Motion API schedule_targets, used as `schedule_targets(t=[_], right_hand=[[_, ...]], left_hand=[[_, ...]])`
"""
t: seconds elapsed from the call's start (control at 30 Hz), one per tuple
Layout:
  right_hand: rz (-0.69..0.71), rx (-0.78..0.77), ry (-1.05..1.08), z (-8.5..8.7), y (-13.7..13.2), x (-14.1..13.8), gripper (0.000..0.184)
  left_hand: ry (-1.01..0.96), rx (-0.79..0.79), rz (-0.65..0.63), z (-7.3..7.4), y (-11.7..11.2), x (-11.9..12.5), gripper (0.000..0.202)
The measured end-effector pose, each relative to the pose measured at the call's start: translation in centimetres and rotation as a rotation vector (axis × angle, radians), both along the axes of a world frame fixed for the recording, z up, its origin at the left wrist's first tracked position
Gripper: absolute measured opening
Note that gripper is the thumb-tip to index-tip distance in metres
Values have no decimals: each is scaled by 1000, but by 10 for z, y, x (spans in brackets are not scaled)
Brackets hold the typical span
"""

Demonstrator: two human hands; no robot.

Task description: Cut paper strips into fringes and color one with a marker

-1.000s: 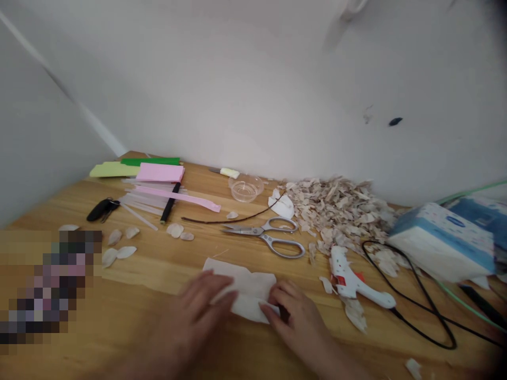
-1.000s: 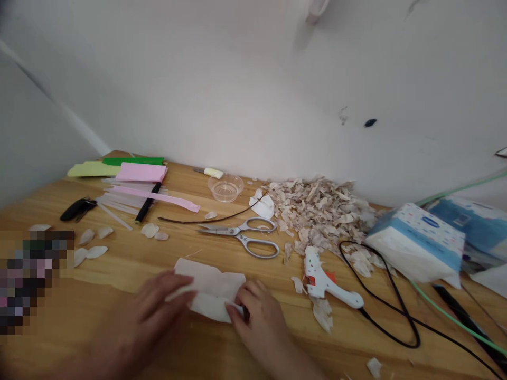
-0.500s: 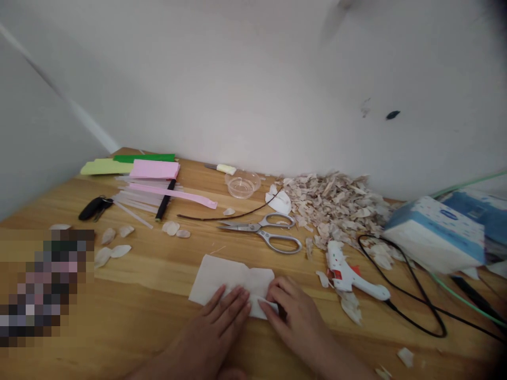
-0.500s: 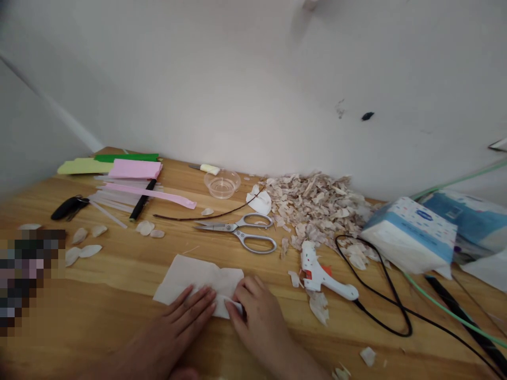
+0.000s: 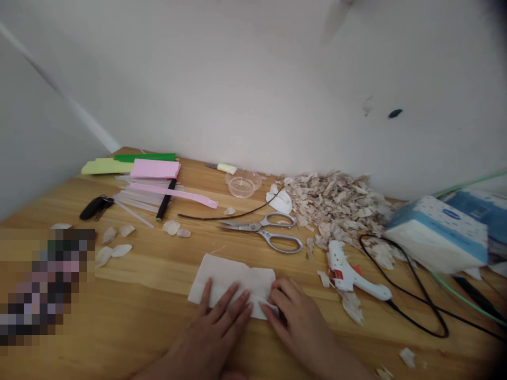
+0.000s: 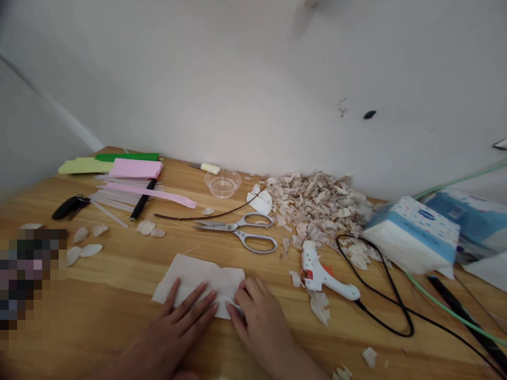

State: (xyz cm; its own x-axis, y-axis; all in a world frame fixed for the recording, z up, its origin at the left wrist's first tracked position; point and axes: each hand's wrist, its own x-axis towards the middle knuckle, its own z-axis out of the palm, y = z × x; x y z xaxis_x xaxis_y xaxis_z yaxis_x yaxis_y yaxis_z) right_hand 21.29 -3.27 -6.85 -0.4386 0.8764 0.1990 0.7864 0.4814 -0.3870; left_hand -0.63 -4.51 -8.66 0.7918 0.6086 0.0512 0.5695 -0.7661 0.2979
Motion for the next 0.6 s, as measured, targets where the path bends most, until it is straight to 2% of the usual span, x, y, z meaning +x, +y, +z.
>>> schedule_targets(t=[0.13, 0.23, 0.3, 0.37, 0.4, 0.5, 0.6], right_hand=[[-16, 90, -47, 4, -1, 1, 2], [-21, 255, -93, 12, -4, -1, 15], [37, 363, -138, 15, -8, -4, 24], [128, 397, -193, 14, -14, -7, 30], [165, 389, -218, 10, -16, -9, 38], [212, 340, -274, -6, -24, -11, 76], [220, 276, -318, -20, -28, -11, 94]], left_hand=[[35, 58, 40, -2, -1, 1, 79], [36, 137, 31, 0, -1, 1, 74], [40, 172, 24, 1, -1, 1, 72], [57, 190, 34, 0, -2, 1, 71], [67, 200, 43, -1, -2, 1, 69], [84, 271, 76, -4, -3, 1, 70], [84, 365, 80, -8, -2, 2, 76]])
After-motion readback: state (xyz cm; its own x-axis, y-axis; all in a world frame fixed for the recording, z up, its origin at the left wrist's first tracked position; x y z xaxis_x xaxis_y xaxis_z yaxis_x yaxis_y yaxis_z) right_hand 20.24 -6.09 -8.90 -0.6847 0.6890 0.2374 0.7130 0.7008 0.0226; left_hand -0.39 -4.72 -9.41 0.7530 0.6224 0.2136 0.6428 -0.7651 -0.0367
